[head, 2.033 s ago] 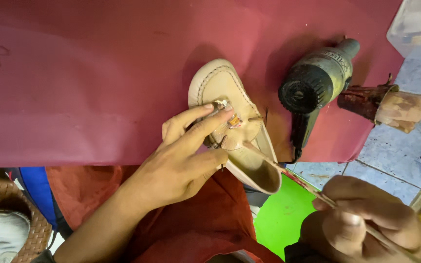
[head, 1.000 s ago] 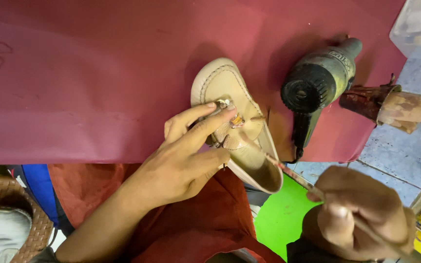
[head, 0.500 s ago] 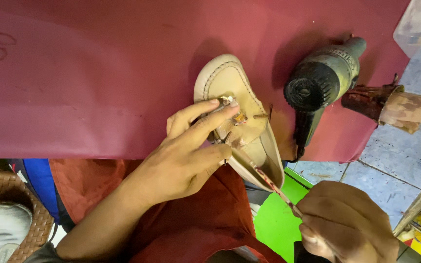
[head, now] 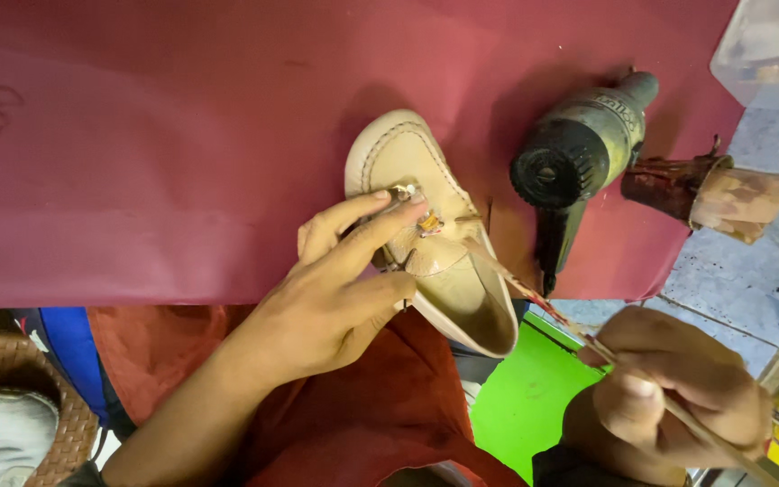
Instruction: The person repairs a beige slip-on shoe by applying a clear adhesive with a brush to a small area on the upper and then drying it with a heat gun. The shoe is held steady while the adhesive is applied and dried in short bursts.
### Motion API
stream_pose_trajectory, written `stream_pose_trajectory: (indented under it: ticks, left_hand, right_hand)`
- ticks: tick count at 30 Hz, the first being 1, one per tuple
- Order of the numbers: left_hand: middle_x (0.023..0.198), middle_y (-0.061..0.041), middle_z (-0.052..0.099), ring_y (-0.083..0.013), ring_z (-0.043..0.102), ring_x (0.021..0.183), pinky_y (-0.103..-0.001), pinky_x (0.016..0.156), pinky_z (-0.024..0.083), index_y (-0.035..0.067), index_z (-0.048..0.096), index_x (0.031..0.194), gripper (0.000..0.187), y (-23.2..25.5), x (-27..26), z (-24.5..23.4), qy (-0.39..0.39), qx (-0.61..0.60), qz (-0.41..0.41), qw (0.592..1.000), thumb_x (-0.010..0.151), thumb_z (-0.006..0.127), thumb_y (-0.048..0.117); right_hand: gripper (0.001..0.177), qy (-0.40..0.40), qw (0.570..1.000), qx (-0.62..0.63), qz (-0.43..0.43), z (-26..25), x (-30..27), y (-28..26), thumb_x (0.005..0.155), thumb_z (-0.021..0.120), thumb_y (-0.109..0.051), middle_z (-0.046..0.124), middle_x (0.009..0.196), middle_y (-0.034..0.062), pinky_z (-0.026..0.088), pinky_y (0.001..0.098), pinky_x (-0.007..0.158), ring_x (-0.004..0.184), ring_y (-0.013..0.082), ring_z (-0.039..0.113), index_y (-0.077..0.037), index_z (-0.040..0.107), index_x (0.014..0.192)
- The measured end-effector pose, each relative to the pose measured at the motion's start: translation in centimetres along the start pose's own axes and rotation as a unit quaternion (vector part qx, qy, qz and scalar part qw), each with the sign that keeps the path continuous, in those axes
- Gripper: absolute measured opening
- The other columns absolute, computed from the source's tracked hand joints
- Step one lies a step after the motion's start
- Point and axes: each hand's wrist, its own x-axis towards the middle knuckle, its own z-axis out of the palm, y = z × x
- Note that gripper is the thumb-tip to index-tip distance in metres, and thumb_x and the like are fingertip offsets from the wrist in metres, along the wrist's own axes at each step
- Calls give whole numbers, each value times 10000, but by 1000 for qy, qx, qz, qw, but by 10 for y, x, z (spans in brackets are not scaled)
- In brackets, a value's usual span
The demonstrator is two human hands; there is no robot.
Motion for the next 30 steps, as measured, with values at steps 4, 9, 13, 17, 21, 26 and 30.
stream_pose_trajectory:
  ticks: [4, 9, 13, 17, 21, 26, 30]
  left_hand:
    - [1534, -189, 440, -445, 413, 1402, -553, 1100, 372, 97, 638, 947, 163, -1, -2, 3, 3, 5, 2, 1000, 1052, 520, 58]
    - [1530, -223, 438, -457, 416, 1397, -570, 1129, 367, 71, 645, 980, 179, -1, 0, 0, 0, -3, 10, 1000, 1057, 484, 78]
    - [1511, -249, 457, -473, 416, 1400, -538, 1140, 346, 91, 627, 962, 149, 0, 0, 4, 10, -2, 23, 1000, 1055, 513, 63]
    - [1508, -269, 462, -484, 403, 1407, -538, 1178, 334, 107, 651, 966, 141, 4, 2, 7, 10, 15, 26, 999, 1035, 530, 88]
    - [1511, -249, 482, -484, 398, 1421, -555, 1204, 322, 111, 668, 984, 169, 7, 3, 14, 9, 54, 26, 998, 1035, 512, 154]
    - [1499, -247, 517, -488, 444, 1412, -553, 1196, 338, 92, 652, 946, 191, 15, 3, 23, 21, 99, 39, 994, 1033, 519, 197]
    - [1486, -247, 536, -475, 446, 1443, -553, 1209, 363, 70, 625, 954, 206, 22, 3, 30, 49, 88, 60, 993, 1060, 516, 210]
  right_hand:
    - [297, -74, 979, 173, -84, -9, -4, 43, 913, 538, -176, 493, 569, 220, 447, 371, 458, 462, 275, 572, 62, 447, 758]
    - [274, 7, 994, 102, 44, -12, -14, 29, 1020, 507, -256, 523, 697, 261, 355, 340, 556, 528, 229, 507, -51, 379, 889]
    - [280, -10, 999, 37, 12, -13, -13, 24, 1016, 489, -222, 591, 717, 245, 420, 332, 541, 530, 260, 550, 13, 439, 873]
    - [252, 76, 989, 124, -17, -43, -33, 72, 1019, 460, -192, 485, 607, 245, 301, 340, 462, 436, 216, 443, -29, 353, 859]
    - [319, 255, 962, -85, 58, -100, -87, 145, 1114, 451, -157, 346, 600, 89, 239, 377, 568, 526, 193, 306, -17, 343, 848]
    - [208, 528, 831, 165, 61, -156, -82, 232, 1090, 660, -132, 510, 744, 163, 386, 391, 531, 628, 235, 463, -59, 489, 996]
    - [198, 387, 913, 88, 93, -170, -59, 275, 1193, 578, -19, 549, 791, 110, 442, 304, 489, 606, 192, 546, -66, 475, 1030]
